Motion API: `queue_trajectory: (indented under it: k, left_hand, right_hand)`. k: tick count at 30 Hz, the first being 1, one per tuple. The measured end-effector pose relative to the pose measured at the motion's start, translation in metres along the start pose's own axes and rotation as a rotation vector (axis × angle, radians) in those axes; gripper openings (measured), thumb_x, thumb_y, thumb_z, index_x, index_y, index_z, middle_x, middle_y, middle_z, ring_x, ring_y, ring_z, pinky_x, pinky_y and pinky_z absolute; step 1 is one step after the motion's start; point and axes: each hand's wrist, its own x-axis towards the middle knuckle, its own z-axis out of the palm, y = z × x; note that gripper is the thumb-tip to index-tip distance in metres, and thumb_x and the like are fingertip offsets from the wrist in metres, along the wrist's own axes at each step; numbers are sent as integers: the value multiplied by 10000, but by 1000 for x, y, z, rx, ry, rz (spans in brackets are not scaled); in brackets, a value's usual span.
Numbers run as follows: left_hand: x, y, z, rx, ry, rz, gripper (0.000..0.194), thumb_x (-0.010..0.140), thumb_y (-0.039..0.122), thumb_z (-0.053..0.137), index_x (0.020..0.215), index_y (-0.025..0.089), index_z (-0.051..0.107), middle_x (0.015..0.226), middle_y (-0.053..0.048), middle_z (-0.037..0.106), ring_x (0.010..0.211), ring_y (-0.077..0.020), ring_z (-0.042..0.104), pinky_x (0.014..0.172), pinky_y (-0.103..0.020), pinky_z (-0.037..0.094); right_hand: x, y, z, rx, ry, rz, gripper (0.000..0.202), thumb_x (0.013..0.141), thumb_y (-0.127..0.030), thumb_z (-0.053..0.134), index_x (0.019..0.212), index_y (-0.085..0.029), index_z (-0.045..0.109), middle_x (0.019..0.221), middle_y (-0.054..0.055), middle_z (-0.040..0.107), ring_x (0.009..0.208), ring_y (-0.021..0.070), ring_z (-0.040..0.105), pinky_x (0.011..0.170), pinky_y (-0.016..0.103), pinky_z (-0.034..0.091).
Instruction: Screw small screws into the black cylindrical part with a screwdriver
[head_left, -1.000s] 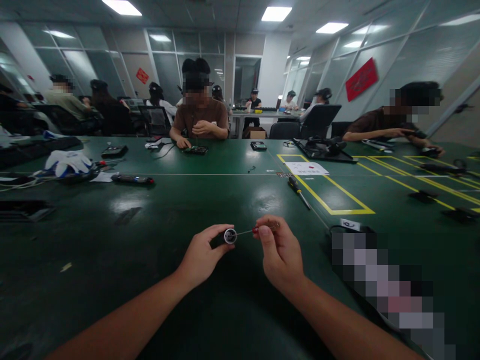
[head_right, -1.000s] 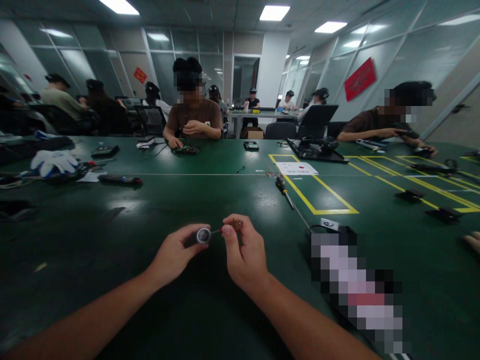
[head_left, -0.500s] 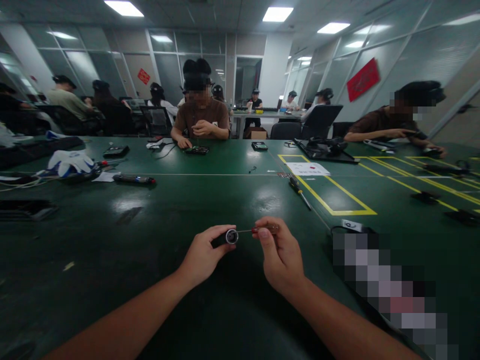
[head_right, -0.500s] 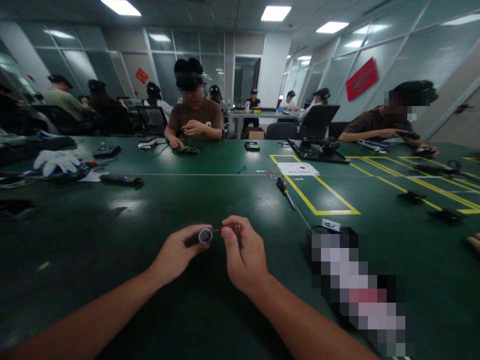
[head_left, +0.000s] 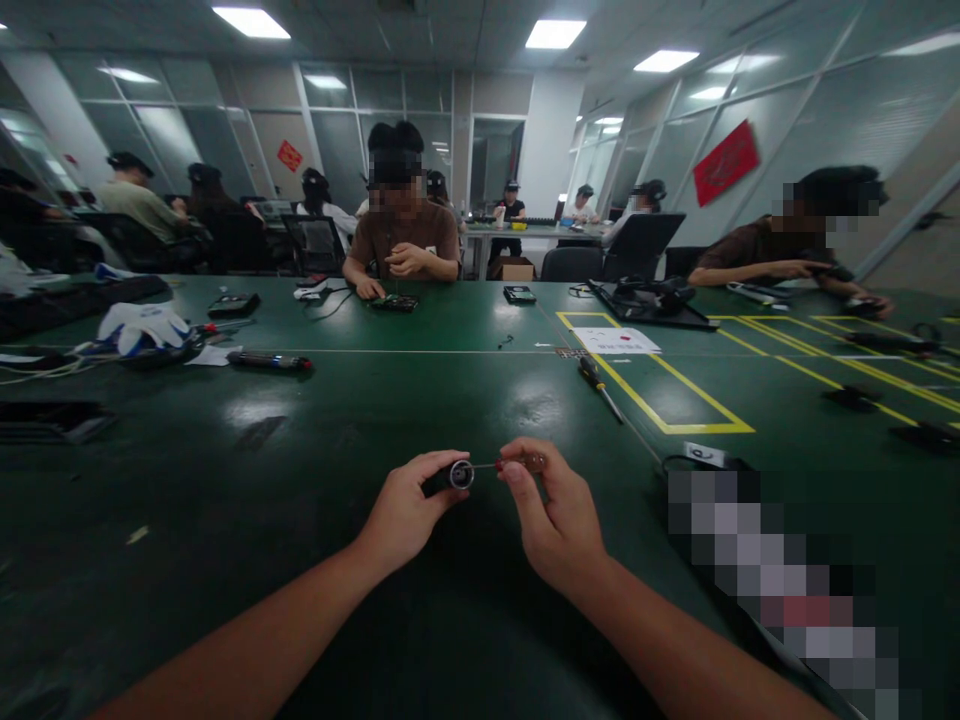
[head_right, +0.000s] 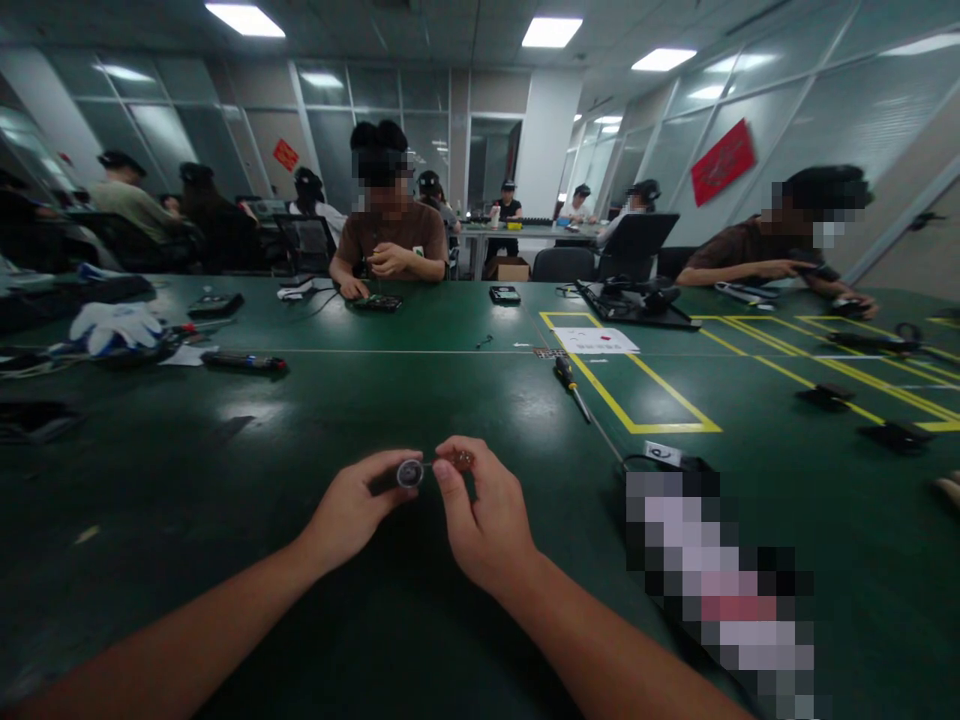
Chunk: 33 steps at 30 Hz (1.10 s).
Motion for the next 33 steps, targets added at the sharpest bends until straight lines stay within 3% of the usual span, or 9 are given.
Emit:
queue_trajectory:
  k: [7, 18, 21, 26, 30, 33]
  left_hand:
    - [0, 0, 0, 36, 25, 14, 365, 817, 184, 768, 1173, 263, 761, 1239, -51, 743, 1187, -249, 668, 1105, -444, 471]
    - [0, -5, 0, 18, 38, -1, 361, 814, 196, 764, 1166, 270, 764, 1239, -53, 743, 1186, -258, 667, 1114, -461, 466]
    - [1, -6, 0, 14, 58, 0, 356, 814, 204, 764, 1165, 268, 765, 1237, -58, 741, 1183, -264, 665, 1112, -468, 463]
    - [1, -4, 0, 4, 49, 1, 326, 816, 213, 760, 1139, 260, 776, 1233, -68, 742, 1184, -271, 662, 1108, -477, 461]
    - [1, -2, -1, 13, 49, -3, 323, 807, 209, 771, 1125, 267, 782, 1221, -62, 747, 1176, -269, 666, 1106, -478, 462]
    - [1, -4, -1, 12, 39, 12, 345, 812, 192, 764, 1147, 271, 774, 1227, -56, 745, 1170, -258, 670, 1100, -466, 472]
  right_hand:
    - [-1, -1, 0, 50, 77, 13, 138, 1051, -304, 487, 1115, -257, 599, 858, 14, 709, 748, 185, 701, 672, 297, 522]
    - [2, -5, -1, 6, -44, 6, 137, 1032, -294, 511, 1085, -247, 628, 870, 28, 728, 763, 191, 709, 705, 306, 524]
    - [2, -7, -2, 55, -95, 51, 145, 1029, -297, 523, 1111, -254, 634, 826, 8, 723, 687, 172, 685, 641, 284, 510]
    - [2, -5, -2, 171, -156, 57, 114, 981, -342, 618, 1036, -248, 652, 856, 13, 724, 761, 184, 695, 680, 286, 524]
    - [4, -4, 0, 234, -109, 54, 304, 1013, -467, 540, 898, -230, 692, 711, 2, 653, 633, 166, 617, 603, 285, 480]
    - [4, -4, 2, 211, -41, 96, 377, 1040, -457, 480, 871, -224, 723, 730, 19, 665, 654, 172, 617, 614, 295, 472]
